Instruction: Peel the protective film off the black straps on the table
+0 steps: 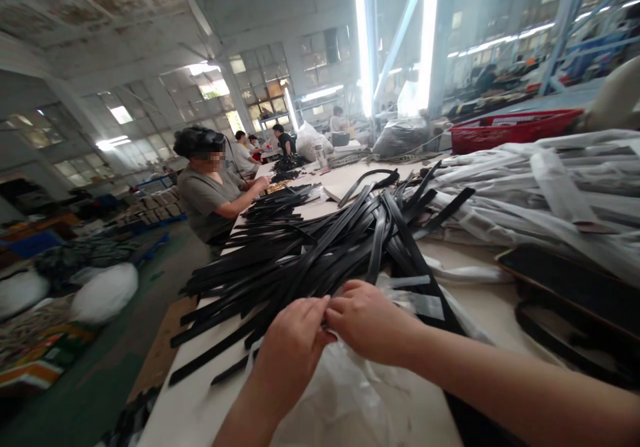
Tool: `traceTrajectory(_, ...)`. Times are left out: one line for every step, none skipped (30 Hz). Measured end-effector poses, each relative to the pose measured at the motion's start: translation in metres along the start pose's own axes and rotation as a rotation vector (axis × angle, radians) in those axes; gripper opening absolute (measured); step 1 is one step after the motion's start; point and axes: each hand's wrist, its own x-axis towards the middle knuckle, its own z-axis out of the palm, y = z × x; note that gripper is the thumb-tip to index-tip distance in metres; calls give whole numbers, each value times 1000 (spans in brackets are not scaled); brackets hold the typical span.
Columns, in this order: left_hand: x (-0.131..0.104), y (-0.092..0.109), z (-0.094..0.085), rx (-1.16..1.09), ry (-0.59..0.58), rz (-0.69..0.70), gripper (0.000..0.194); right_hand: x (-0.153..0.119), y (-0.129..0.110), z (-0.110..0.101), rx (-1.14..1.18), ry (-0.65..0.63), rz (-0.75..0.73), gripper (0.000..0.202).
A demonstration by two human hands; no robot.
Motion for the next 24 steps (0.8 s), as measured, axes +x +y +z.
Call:
traceTrajectory(0,2,4,33,-87,-25,23,0,-4,2,-12,-27,-6,8)
traceTrajectory(0,1,6,74,-151,-59,20,0,-6,3,-22,-50,-5,6)
traceTrajectory(0,-2,6,115,-193,-89,22,0,-6,4,-30,-68,3,6)
traceTrajectory(-1,-7,5,152,-217,-113,23,-1,-4,4,-38,-80,20,7)
traceTrajectory(-2,-13,2,186,-220,-137,24,-1,1,4,-46,-88,40,9)
traceTrajectory(-2,-19,-2,218,-214,-171,23,-2,8,3,-55,-93,63,13)
traceTrajectory(-3,-26,-7,243,-206,-214,23,-3,16,2,-65,-95,92,16)
traceTrajectory(-3,-32,-12,262,-199,-259,23,-3,24,0,-70,-93,120,17)
traceTrajectory(-4,-37,-16,275,-190,-301,23,-3,31,-2,-69,-86,142,17)
traceTrajectory(-4,-40,-20,280,-184,-333,24,-3,37,-4,-64,-73,156,17)
traceTrajectory(-4,-42,-23,274,-180,-348,25,-3,41,-5,-56,-57,163,15)
traceTrajectory(-4,-43,-24,258,-180,-347,25,-3,43,-7,-49,-41,163,14)
traceTrajectory(-4,-43,-24,241,-181,-337,24,-3,43,-8,-45,-29,156,14)
traceTrajectory(-4,-42,-23,232,-182,-324,24,-3,41,-8,-44,-21,144,13)
traceTrajectory(-4,-40,-21,232,-179,-313,23,-3,37,-9,-46,-14,138,13)
traceTrajectory(-4,-37,-19,240,-172,-301,22,-4,32,-10,-49,-5,137,13)
traceTrajectory(-3,-34,-16,251,-158,-288,23,-4,27,-11,-53,8,143,14)
traceTrajectory(-3,-31,-12,261,-139,-274,23,-4,21,-12,-57,24,154,15)
traceTrajectory(-2,-28,-9,266,-119,-256,23,-5,15,-12,-59,43,164,16)
traceTrajectory(-2,-24,-5,267,-102,-236,23,-5,9,-12,-59,60,166,16)
traceTrajectory(-1,-20,-2,271,-91,-215,23,-4,3,-12,-56,72,154,15)
traceTrajectory(0,-16,2,280,-88,-191,23,-4,-1,-10,-49,75,127,14)
traceTrajectory(0,-14,4,294,-93,-165,22,-3,-4,-9,-39,72,92,12)
traceTrajectory(0,-13,5,310,-104,-134,23,-3,-5,-8,-29,64,56,11)
